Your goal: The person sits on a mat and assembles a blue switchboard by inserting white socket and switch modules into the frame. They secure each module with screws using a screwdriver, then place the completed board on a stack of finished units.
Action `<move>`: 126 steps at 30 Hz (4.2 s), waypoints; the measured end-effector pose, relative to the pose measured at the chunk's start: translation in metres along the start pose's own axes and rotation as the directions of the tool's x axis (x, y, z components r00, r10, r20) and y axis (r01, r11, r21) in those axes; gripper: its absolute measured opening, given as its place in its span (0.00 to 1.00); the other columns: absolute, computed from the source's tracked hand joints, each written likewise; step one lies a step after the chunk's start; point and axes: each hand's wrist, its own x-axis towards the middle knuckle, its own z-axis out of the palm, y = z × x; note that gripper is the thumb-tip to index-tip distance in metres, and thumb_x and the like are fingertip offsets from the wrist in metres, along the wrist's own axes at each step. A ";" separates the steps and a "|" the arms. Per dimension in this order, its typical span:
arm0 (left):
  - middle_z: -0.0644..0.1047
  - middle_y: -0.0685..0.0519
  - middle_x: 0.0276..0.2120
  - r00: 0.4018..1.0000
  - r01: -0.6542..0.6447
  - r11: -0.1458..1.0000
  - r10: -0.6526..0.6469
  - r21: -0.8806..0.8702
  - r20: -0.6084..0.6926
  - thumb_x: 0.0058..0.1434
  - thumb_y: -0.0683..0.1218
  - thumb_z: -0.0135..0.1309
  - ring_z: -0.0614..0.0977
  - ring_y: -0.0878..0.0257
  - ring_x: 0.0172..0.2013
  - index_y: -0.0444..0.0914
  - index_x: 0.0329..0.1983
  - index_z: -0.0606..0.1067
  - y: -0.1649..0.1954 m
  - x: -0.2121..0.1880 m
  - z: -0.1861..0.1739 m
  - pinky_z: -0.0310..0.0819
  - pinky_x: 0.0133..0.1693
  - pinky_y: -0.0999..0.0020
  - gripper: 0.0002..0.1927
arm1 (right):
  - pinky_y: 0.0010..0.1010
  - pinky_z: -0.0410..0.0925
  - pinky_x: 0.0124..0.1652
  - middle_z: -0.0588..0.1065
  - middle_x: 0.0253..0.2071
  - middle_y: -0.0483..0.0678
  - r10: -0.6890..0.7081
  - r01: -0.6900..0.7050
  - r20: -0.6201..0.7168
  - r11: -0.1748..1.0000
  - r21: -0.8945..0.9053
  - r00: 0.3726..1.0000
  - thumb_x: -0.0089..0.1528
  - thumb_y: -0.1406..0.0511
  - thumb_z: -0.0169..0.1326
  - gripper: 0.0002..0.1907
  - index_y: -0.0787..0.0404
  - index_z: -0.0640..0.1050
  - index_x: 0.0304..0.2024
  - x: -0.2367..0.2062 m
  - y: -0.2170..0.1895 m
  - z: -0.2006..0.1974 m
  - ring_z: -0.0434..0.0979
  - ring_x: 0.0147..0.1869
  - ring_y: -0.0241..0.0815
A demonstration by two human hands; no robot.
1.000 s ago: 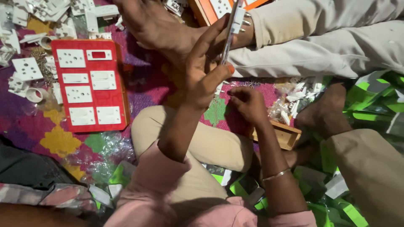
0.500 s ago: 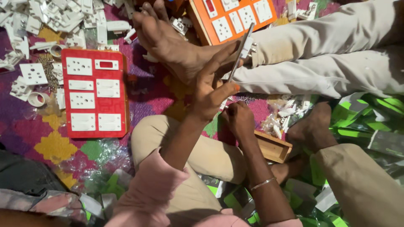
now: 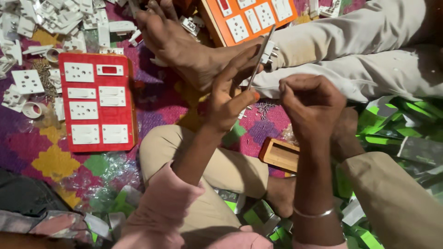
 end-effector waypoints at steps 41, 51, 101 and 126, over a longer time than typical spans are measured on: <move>0.66 0.45 0.70 0.980 -0.197 0.936 0.186 0.293 0.064 0.59 0.37 0.53 0.69 0.61 0.67 0.35 0.71 0.68 0.005 -0.003 0.011 0.64 0.72 0.69 0.33 | 0.25 0.76 0.57 0.75 0.53 0.52 -0.254 0.272 0.113 0.944 -0.188 0.960 0.70 0.82 0.57 0.11 0.72 0.79 0.54 0.016 -0.014 0.025 0.80 0.55 0.38; 0.66 0.48 0.69 0.987 -0.155 0.955 0.140 0.252 0.078 0.59 0.35 0.51 0.71 0.64 0.62 0.35 0.71 0.68 0.011 -0.005 0.015 0.69 0.64 0.74 0.33 | 0.24 0.76 0.53 0.75 0.49 0.52 -0.299 0.330 0.140 0.870 -0.367 0.944 0.73 0.79 0.60 0.07 0.72 0.78 0.53 0.013 -0.020 0.022 0.80 0.52 0.37; 0.63 0.46 0.72 0.986 0.108 0.989 -0.119 0.102 0.116 0.53 0.32 0.53 0.73 0.63 0.58 0.35 0.70 0.68 -0.008 -0.001 0.016 0.70 0.50 0.71 0.37 | 0.27 0.71 0.54 0.72 0.54 0.49 -0.204 0.237 0.170 0.950 -0.203 0.964 0.61 0.76 0.55 0.21 0.67 0.75 0.57 0.033 -0.033 -0.002 0.76 0.52 0.36; 0.64 0.49 0.71 0.984 0.075 0.995 -0.084 0.063 0.159 0.52 0.30 0.51 0.72 0.62 0.62 0.34 0.69 0.67 -0.013 0.000 0.020 0.71 0.52 0.73 0.37 | 0.28 0.72 0.55 0.75 0.54 0.51 -0.199 0.235 0.151 0.932 -0.275 0.968 0.62 0.75 0.53 0.20 0.65 0.76 0.57 0.029 -0.043 -0.008 0.78 0.53 0.38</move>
